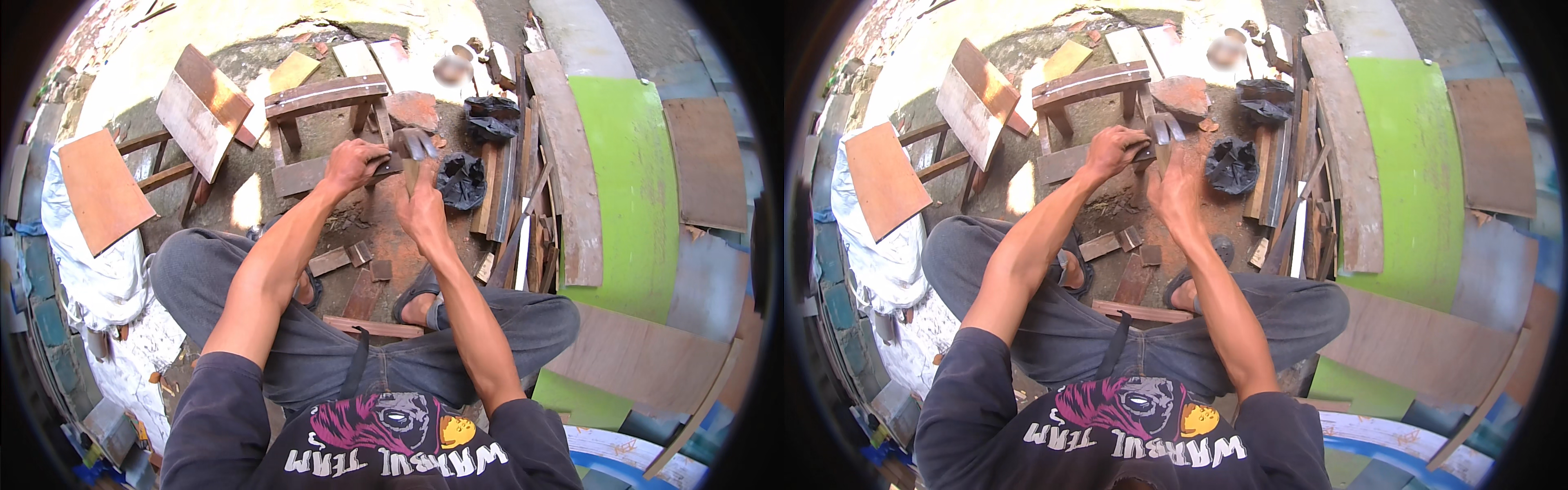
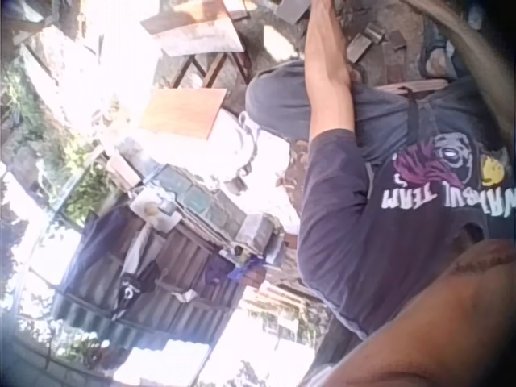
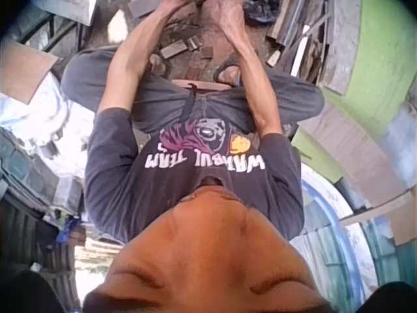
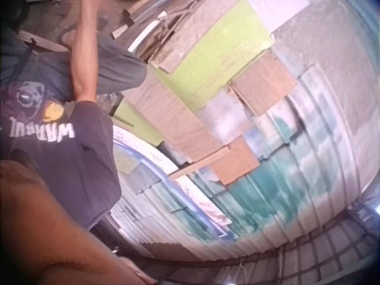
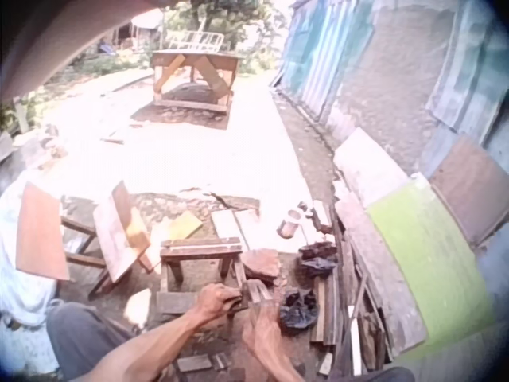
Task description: The person assembles a small wooden stool by hand, aligning wooden pieces and securing them with nails using a hammer. The person repeatedly positions the pieces, hammers nails, and adjusts the structure to complete the assembly.
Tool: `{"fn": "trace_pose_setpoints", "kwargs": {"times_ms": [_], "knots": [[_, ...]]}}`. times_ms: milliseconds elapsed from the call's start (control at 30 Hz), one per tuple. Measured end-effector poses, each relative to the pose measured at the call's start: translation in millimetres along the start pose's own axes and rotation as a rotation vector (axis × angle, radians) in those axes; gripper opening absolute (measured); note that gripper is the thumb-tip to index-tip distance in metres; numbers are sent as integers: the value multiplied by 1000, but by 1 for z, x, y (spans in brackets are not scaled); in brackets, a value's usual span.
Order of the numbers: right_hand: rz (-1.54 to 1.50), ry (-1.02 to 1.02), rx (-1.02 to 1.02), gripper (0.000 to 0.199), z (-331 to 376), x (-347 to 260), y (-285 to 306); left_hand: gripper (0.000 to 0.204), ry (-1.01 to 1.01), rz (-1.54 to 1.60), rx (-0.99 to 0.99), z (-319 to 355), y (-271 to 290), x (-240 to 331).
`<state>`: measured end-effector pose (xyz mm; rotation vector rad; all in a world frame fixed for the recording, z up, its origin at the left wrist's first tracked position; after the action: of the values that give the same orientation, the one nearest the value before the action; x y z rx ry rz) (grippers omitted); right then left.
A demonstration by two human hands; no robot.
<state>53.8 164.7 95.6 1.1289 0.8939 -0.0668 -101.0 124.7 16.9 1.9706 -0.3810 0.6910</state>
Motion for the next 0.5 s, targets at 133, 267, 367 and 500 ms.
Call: {"fn": "trace_pose_setpoints", "kwargs": {"times_ms": [133,267,367,500], "knots": [[82,-95,-108,57,-6,10,2,14,6,11,8,2,2,6],[-106,80,67,54,4,-18,19,16,-28,62,56,2,4,0],[-112,43,57,50,7,-26,17,15,-20,72,46,3,3,1],[116,-16,-45,47,0,-1,-3,43,1,19,-110,3,-4,-7]]}}
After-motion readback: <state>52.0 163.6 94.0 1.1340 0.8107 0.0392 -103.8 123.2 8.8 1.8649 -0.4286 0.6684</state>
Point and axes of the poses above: each hand's wrist, its own z-axis away from the middle knuckle, its own y-axis out of the back of the hand, x = y × z, the point moved 6 cm from there along -z, towards the middle knuckle, and after that the axes turned 5 degrees about -y, right-handed, at the moved point
